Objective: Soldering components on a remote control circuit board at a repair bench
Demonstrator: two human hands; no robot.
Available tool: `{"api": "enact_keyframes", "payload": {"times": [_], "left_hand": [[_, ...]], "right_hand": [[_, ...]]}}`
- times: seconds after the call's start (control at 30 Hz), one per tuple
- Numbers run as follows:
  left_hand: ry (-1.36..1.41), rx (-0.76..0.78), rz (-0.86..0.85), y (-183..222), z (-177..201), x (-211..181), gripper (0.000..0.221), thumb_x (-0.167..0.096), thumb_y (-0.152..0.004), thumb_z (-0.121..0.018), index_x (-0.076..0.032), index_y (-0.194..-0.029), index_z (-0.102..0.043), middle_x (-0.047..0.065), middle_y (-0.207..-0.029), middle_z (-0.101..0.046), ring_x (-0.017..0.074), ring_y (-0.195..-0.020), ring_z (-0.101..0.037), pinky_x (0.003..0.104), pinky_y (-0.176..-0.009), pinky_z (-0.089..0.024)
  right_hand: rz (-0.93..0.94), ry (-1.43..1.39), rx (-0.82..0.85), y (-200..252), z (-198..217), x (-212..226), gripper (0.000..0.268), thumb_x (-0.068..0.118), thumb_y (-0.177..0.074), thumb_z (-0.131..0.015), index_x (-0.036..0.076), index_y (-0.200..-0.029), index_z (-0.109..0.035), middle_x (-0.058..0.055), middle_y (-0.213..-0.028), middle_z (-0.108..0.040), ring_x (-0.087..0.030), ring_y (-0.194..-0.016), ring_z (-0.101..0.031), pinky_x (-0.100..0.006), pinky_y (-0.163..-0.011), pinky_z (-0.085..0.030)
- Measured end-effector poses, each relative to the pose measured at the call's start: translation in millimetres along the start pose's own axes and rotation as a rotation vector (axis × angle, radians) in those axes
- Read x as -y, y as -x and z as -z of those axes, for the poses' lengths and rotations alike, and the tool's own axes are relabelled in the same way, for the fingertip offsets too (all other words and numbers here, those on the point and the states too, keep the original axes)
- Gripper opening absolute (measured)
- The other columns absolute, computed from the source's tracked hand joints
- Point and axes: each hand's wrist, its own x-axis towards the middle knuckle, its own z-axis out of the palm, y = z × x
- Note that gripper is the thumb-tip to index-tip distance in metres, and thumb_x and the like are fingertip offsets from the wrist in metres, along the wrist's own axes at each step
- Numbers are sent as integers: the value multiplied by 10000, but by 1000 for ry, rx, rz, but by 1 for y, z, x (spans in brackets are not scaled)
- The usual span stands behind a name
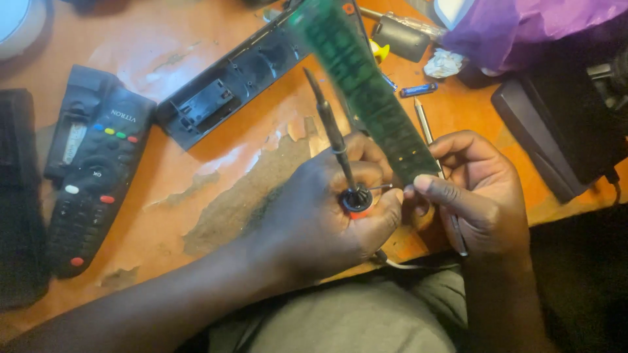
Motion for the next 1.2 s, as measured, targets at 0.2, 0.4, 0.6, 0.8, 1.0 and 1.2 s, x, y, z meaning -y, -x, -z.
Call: {"api": "enact_keyframes", "payload": {"times": [0.2,0.4,0.6,0.8,1.0,1.2], "left_hand": [[-77,-74,182,3,-4,5,374,-208,-869,-698,-149,-586,-461,-4,-800,-522,150,-757,-563,327,-692,-446],[-13,-66,373,0,-3,4,270,-215,-794,-665,-187,-561,-531,-53,-726,-505,97,-606,-493,309,-567,-415],[110,-175,196,-3,-6,22,364,-106,-830,-644,-179,-614,-360,-55,-617,-373,88,-594,-356,292,-555,-307],[185,-164,340,-5,-1,19,390,-115,-838,-640,-190,-621,-324,-68,-610,-338,84,-592,-343,272,-571,-311],[123,-203,407,-7,-4,26,371,-155,-813,-671,-193,-615,-360,-70,-601,-368,80,-587,-364,285,-549,-330],[110,-178,379,-7,0,25,402,-134,-823,-647,-200,-628,-302,-68,-636,-324,89,-606,-325,289,-562,-295]], "right_hand": [[45,-23,-40,1,-8,-6,281,-23,-836,-713,53,-1078,-592,-86,-828,-678,-142,-616,-657,-229,-601,-558],[-31,-93,113,5,-16,-6,279,-53,-837,-729,-1,-1074,-591,-137,-858,-650,-198,-591,-659,-294,-522,-605],[66,21,101,9,-20,-11,246,67,-924,-708,-1,-1133,-597,-145,-878,-678,-194,-696,-697,-246,-653,-581],[168,-45,-16,14,4,-24,261,28,-948,-625,-5,-1206,-612,-230,-989,-688,-297,-807,-736,-297,-657,-611],[333,45,11,8,8,-28,318,-1,-934,-697,154,-1130,-499,-191,-932,-668,-290,-767,-700,-336,-696,-622],[303,1,39,6,-11,-16,387,421,-1109,-450,149,-840,-505,-76,-556,-416,-217,-556,-473,-355,-734,-490]]}}
